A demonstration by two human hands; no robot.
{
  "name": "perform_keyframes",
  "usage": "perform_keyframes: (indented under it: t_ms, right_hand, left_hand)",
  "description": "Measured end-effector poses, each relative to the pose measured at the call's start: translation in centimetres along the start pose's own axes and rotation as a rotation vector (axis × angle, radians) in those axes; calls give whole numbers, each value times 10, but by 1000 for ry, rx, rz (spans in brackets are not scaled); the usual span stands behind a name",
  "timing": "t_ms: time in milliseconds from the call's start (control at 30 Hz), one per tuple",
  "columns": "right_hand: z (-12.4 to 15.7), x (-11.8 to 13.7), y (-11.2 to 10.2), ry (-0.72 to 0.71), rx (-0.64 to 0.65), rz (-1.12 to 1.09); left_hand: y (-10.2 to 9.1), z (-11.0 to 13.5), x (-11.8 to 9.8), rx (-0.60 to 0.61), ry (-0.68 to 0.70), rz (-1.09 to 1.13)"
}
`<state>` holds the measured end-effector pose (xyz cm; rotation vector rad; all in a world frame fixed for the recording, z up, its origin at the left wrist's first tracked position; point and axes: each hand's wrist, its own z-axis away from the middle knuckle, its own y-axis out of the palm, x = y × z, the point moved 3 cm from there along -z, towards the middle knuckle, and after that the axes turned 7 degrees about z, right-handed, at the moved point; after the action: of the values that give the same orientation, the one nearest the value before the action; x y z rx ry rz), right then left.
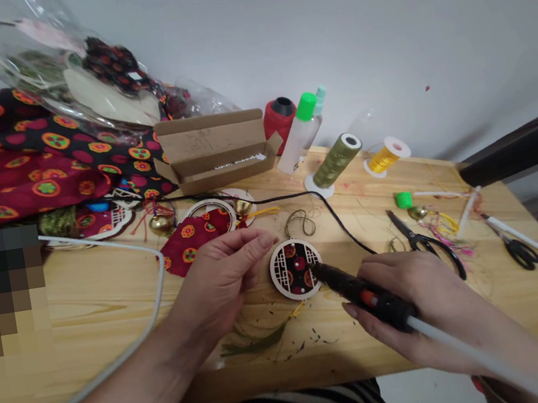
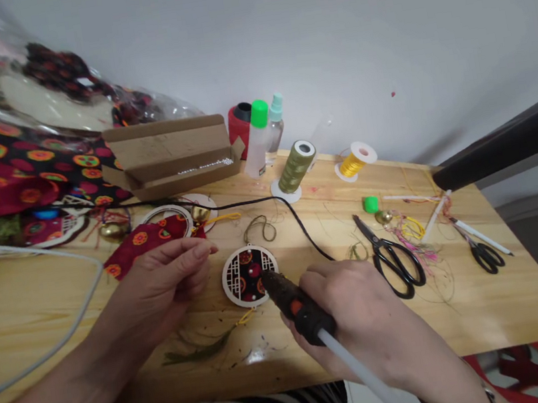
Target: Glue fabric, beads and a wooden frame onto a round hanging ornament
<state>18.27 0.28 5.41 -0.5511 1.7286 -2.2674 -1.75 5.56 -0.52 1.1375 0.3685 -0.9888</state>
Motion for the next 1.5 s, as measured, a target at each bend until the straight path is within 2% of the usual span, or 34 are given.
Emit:
perform_keyframes:
  t_ms: [500, 1500]
  right_hand:
    - [1, 2, 4, 6, -35, 112]
    - [2, 2, 5, 0, -31, 112]
  left_hand:
    - [-1, 1, 0, 20, -11, -17]
    - [2, 2, -2, 20, -9, -27]
